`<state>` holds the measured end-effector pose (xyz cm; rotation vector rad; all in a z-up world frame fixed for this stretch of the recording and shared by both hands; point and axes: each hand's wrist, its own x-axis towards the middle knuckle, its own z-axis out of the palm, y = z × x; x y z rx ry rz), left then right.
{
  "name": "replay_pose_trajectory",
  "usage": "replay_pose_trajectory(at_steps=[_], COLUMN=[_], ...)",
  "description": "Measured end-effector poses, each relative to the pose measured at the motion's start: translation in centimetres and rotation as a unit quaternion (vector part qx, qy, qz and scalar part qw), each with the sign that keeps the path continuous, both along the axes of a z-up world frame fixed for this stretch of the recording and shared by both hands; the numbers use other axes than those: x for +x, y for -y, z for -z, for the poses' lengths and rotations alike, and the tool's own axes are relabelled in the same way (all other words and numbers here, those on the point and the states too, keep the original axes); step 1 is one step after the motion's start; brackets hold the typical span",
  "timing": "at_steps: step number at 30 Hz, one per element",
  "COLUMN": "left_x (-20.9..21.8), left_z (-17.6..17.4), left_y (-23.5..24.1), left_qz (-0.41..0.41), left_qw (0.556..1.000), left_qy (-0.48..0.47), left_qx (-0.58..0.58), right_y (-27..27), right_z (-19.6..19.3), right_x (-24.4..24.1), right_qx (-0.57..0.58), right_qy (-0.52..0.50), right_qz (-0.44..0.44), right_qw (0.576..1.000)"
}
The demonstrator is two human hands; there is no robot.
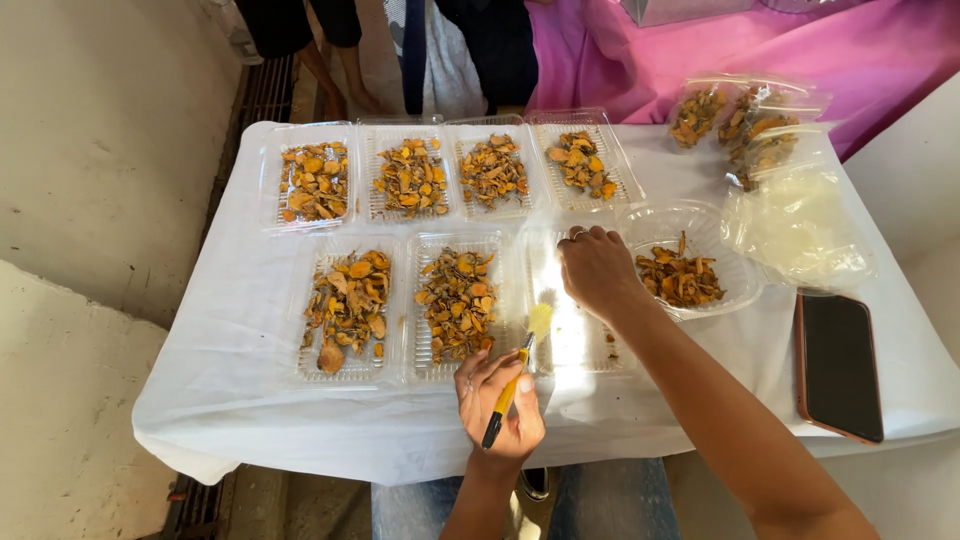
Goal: Using a small brush and fingers to clean and arrange dried food slices in plastic containers.
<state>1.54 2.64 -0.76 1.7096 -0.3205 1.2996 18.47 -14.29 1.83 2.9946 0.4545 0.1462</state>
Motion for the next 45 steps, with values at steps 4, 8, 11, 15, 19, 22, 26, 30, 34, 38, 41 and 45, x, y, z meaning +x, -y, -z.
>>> replay_pose_trajectory(at_steps=[4,8,11,15,19,22,26,30,34,38,41,45], left_x=[0.0,0.1,0.0,-0.5,-0.5,-0.8,-0.8,-1.2,-0.5,-0.7,-1.4,-1.1], left_z=[0.3,0.5,0.2,-0.1,-0.4,-1.6,-1.5,-3.1,-2.5,-4.2,-4.0,-4.5], left_y=[-0.1,-0.1,0.0,0.4,2.4,2.3,2.4,2.5,3.2,2.3,2.1,1.9], left_qz=[0.006,0.012,-0.004,0.004,0.061,0.08,0.076,0.124,0.127,0.135,0.126,0.174], left_qw=[1.0,1.0,1.0,1.0,0.99,0.994,0.989,0.989,0.985,0.987,0.986,0.974], left_qy=[-0.024,-0.004,0.007,-0.006,0.031,0.027,0.034,0.011,0.014,-0.074,-0.018,0.015], left_qx=[0.007,0.003,0.005,0.007,-0.122,-0.076,-0.12,-0.077,-0.117,-0.046,-0.109,-0.142], right_y=[-0.1,0.0,0.6,-0.6,0.0,0.9,0.8,1.6,2.0,1.7,1.7,3.1], right_z=[-1.9,-2.0,-0.9,-5.7,-4.8,-4.0,-5.4,-3.7,-4.6,-5.5,-5.2,-3.8], right_x=[-0.1,0.2,-0.6,-7.2,-10.8,-11.4,-12.3,-12.6,-13.2,-14.5,-14.5,-12.9], right_qx=[0.029,0.024,0.042,0.248,0.519,0.629,0.652,0.701,0.68,0.641,0.479,0.291], right_qy=[-0.069,-0.085,0.007,-0.036,-0.128,-0.132,-0.133,-0.137,-0.104,-0.043,0.162,0.248], right_qz=[0.007,-0.001,-0.043,-0.003,0.107,0.117,0.156,0.094,0.12,0.054,-0.093,-0.206], right_qw=[0.997,0.996,0.998,0.968,0.838,0.757,0.73,0.693,0.716,0.765,0.858,0.901])
